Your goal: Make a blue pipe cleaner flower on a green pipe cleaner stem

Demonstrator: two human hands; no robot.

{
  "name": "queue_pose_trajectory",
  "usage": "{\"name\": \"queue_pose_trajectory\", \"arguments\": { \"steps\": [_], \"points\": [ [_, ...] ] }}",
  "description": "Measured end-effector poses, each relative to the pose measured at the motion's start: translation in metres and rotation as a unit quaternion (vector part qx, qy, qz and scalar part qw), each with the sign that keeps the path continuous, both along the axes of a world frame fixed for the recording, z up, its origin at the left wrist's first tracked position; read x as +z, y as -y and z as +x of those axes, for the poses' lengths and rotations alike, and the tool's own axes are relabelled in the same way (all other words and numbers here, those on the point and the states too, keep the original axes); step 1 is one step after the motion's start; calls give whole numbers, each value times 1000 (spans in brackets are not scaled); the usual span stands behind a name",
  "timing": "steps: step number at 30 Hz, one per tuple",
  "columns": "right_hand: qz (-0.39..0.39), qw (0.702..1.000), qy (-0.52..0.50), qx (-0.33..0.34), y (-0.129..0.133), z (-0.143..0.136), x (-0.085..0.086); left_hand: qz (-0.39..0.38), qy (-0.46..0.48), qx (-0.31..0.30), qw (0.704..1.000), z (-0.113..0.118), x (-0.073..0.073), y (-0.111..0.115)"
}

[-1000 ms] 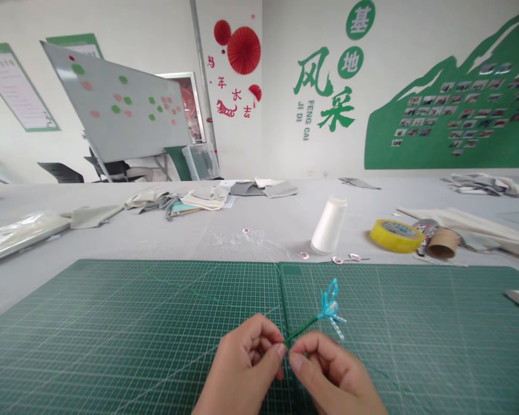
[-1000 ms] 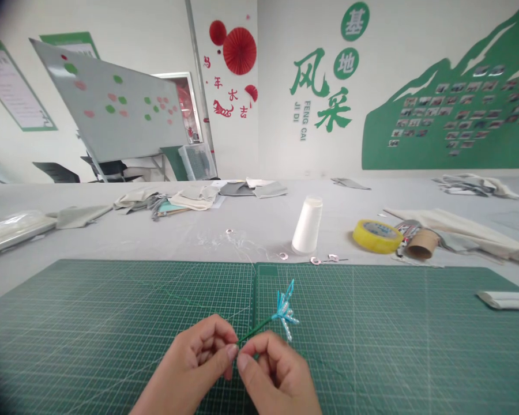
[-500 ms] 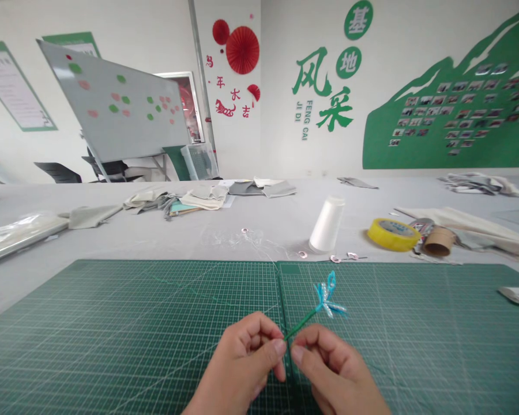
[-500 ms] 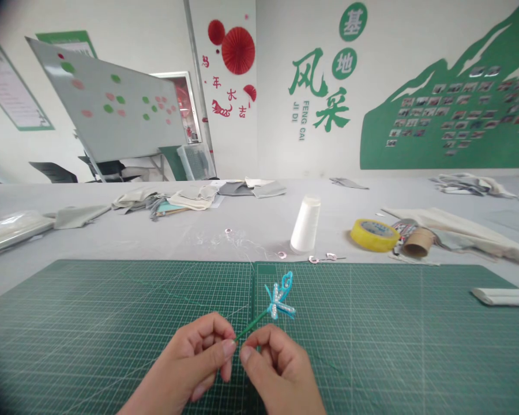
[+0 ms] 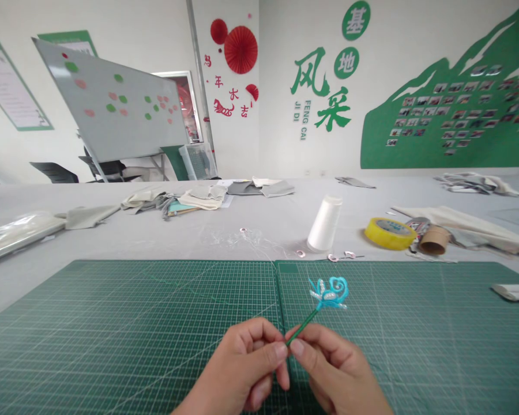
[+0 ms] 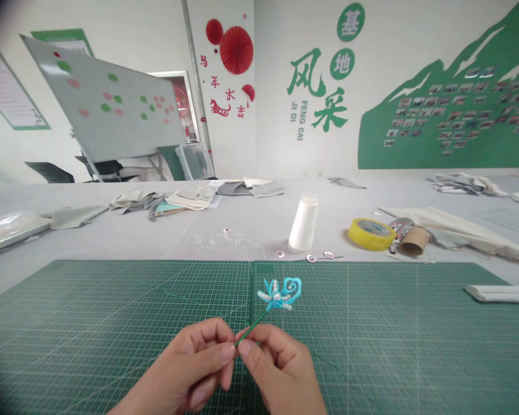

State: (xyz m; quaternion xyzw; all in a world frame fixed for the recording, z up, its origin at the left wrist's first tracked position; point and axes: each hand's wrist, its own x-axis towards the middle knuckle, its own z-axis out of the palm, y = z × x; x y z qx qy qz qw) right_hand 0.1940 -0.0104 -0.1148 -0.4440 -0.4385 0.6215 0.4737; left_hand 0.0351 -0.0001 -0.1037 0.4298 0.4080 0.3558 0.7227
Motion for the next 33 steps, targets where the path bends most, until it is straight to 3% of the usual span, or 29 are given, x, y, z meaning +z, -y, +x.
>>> {"name": "queue_pose_trajectory", "arguments": {
  "steps": [16, 18, 20, 23, 25, 29, 33],
  "points": [
    [25, 998, 49, -7, 0, 0, -5, 21, 11, 28, 999, 2, -5, 1],
    [22, 999, 41, -12, 0, -1, -7, 48, -30, 52, 997, 4, -1, 4],
    [17, 999, 34, -14, 0, -1, -8, 122, -119, 80, 982, 5, 5, 8],
    [18, 999, 29, -8, 0, -1, -10, 242, -247, 110, 932, 5, 11, 14],
    [24, 999, 31, -8, 0, -2, -13, 279, -286, 119, 909, 4, 13, 17],
    [56, 997, 40, -24, -1, -3, -19, 285, -304, 131, 900, 2, 11, 16],
    [55, 997, 60, -7, -2, -1, -25, 235, -303, 141, 913, 4, 11, 16]
  ]
}}
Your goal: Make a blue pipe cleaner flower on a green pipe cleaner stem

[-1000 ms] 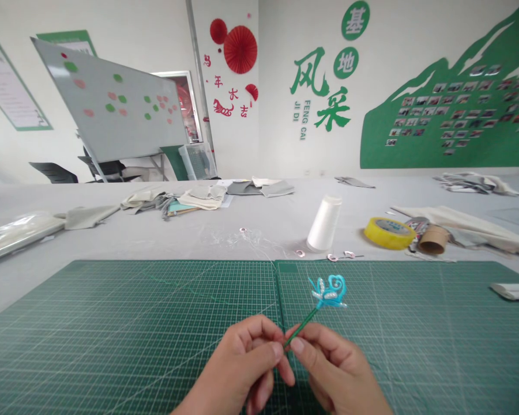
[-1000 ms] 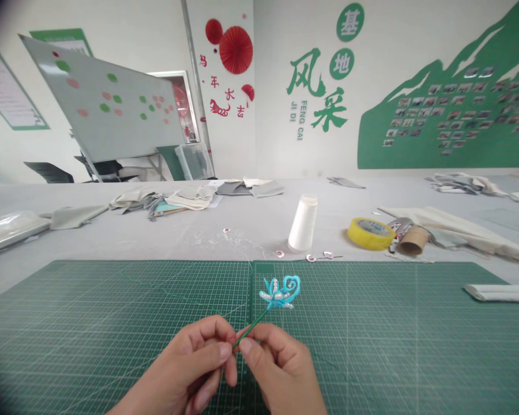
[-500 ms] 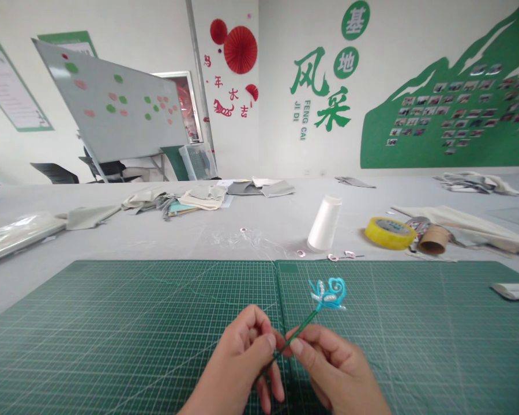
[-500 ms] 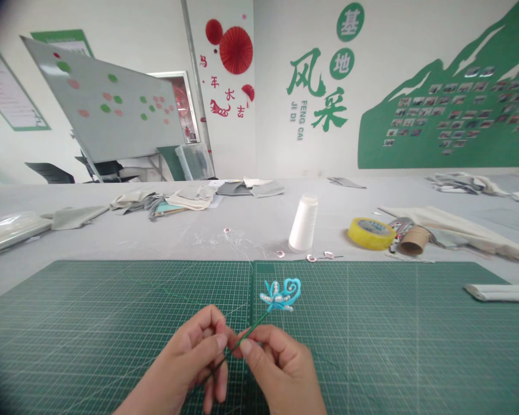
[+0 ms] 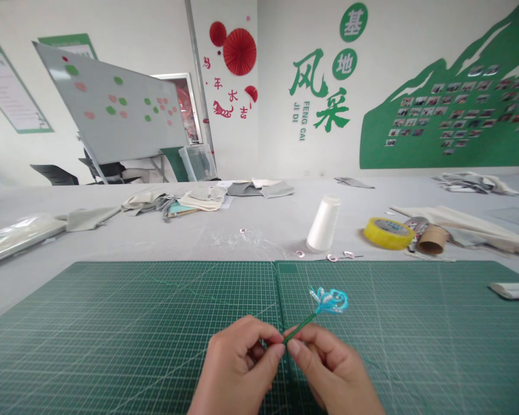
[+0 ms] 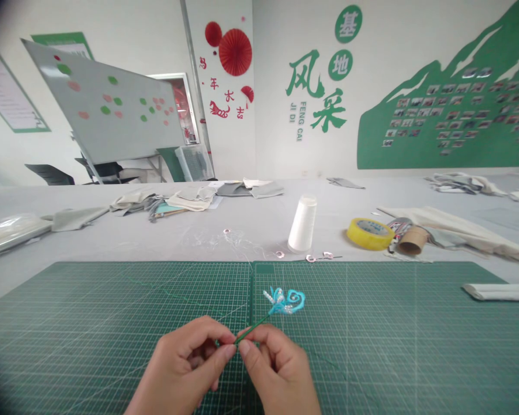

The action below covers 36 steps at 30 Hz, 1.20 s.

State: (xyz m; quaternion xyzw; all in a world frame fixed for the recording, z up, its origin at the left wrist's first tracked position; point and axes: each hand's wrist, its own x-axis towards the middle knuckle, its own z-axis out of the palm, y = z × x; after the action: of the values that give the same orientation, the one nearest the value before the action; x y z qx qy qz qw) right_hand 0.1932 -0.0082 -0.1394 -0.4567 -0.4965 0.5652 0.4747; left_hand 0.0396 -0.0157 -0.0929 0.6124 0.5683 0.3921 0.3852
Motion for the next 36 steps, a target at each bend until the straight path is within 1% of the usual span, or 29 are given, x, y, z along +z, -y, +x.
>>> {"name": "queue_pose_trajectory", "arguments": {
  "steps": [4, 7, 11, 14, 17, 21, 25, 30, 36],
  "points": [
    [-12, 1000, -1, 29, 1, 2, 0, -71, 51, 4, 996, 3, 1, 0],
    [-21, 999, -10, 23, 1, 2, 1, -102, 83, -6, 991, 3, 2, -1],
    [-25, 999, -11, 24, 1, 0, 1, -139, 126, -44, 981, 1, 4, -4],
    [-1, 1000, -19, 15, 0, -1, 0, -156, 159, -68, 972, -1, 2, -8],
    [11, 1000, -24, 10, 0, -1, 1, -168, 181, -84, 965, -3, -3, -11],
    [-10, 1000, -11, 14, 1, -1, 5, -178, 202, -97, 958, -4, -10, -15],
    [7, 1000, -5, 9, 1, -1, 4, -177, 209, -107, 956, -5, -14, -16],
    [26, 999, 21, -6, 0, -1, -1, -173, 207, -116, 956, -7, -13, -17],
    [52, 998, 17, -6, 1, 0, 1, -173, 164, -123, 963, -7, -8, -15]
  ]
}}
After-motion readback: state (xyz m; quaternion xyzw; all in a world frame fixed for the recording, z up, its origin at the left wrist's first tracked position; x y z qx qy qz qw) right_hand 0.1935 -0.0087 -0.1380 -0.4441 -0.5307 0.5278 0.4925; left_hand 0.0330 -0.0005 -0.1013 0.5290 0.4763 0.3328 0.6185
